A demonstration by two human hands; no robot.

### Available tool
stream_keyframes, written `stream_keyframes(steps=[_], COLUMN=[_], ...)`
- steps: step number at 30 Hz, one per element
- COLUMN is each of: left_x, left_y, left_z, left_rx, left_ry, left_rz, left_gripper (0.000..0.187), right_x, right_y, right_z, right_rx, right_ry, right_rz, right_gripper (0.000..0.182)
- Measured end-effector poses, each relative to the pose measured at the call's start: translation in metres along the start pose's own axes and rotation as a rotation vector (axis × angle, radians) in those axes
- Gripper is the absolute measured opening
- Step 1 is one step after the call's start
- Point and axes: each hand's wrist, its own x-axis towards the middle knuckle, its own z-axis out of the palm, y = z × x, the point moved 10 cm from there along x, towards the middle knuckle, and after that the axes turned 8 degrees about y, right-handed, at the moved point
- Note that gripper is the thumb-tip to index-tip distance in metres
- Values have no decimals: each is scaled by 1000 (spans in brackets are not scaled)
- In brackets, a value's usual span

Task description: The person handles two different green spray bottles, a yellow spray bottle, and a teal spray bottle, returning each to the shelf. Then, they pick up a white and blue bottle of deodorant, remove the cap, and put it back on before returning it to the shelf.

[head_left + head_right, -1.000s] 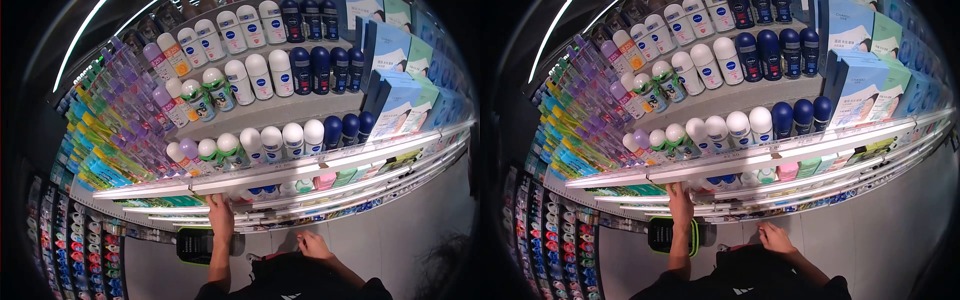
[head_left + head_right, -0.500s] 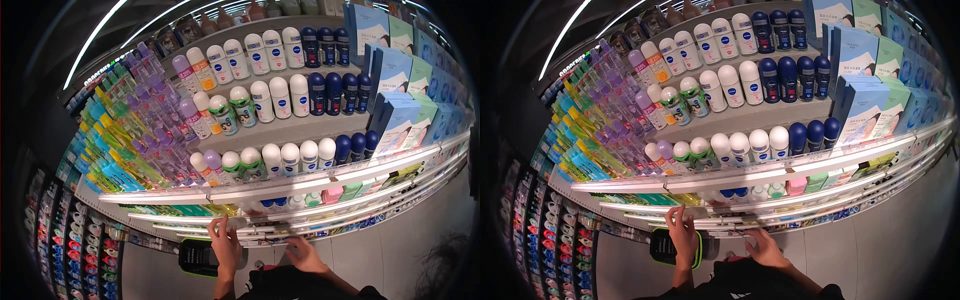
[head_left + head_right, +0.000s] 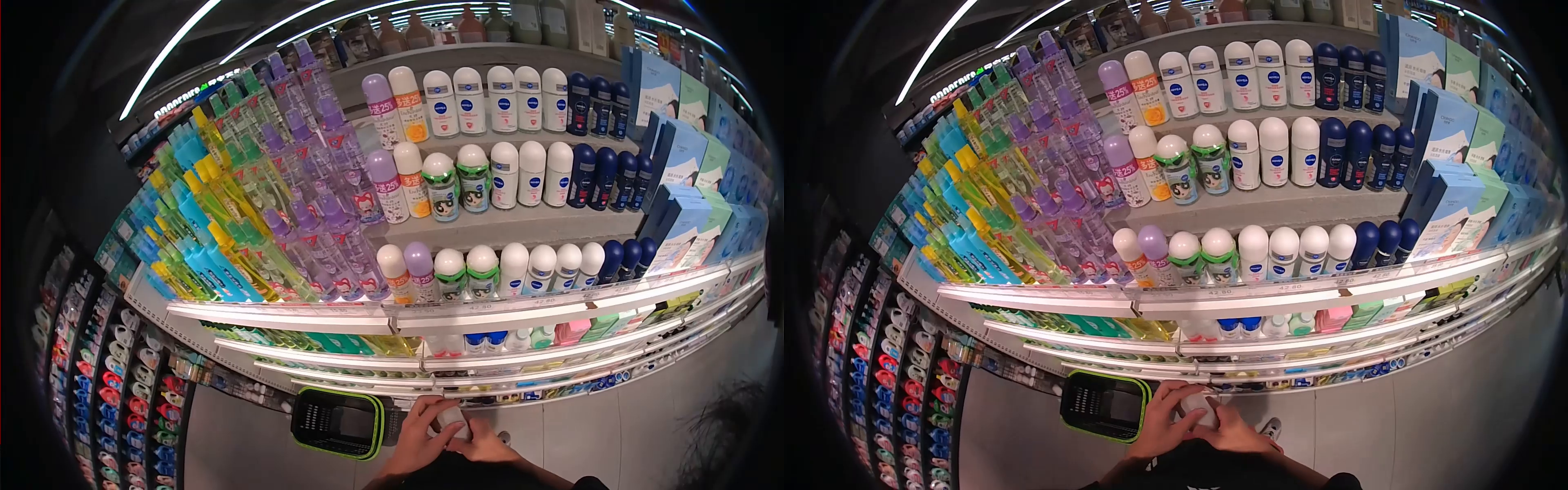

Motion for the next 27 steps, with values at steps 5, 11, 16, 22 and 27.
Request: stream_keyframes(steps=[5,11,16,22,27], left_x=[2,-21,-18,-15,-13], left_y=[-9,-29,-32,-44,-37], left_z=[-5,17,18,20,12], left_rx=[-67,-668,-766,-744,-766], left_ry=[-75,-361,-363,-345,-354], left_rz=[117,-396,-337,-220,-263], left_gripper=[43,47,43,38,38], right_x=[-5,2,-7,3,-2], right_y=[-13,-32,-32,-14,-43], right_z=[30,23,41,34,42], right_rx=[282,510,575,408,599], right_ry=[-243,53,-176,-109,-188], right_rz=[119,-62,174,25,76], right_gripper=[42,35,26,26,27])
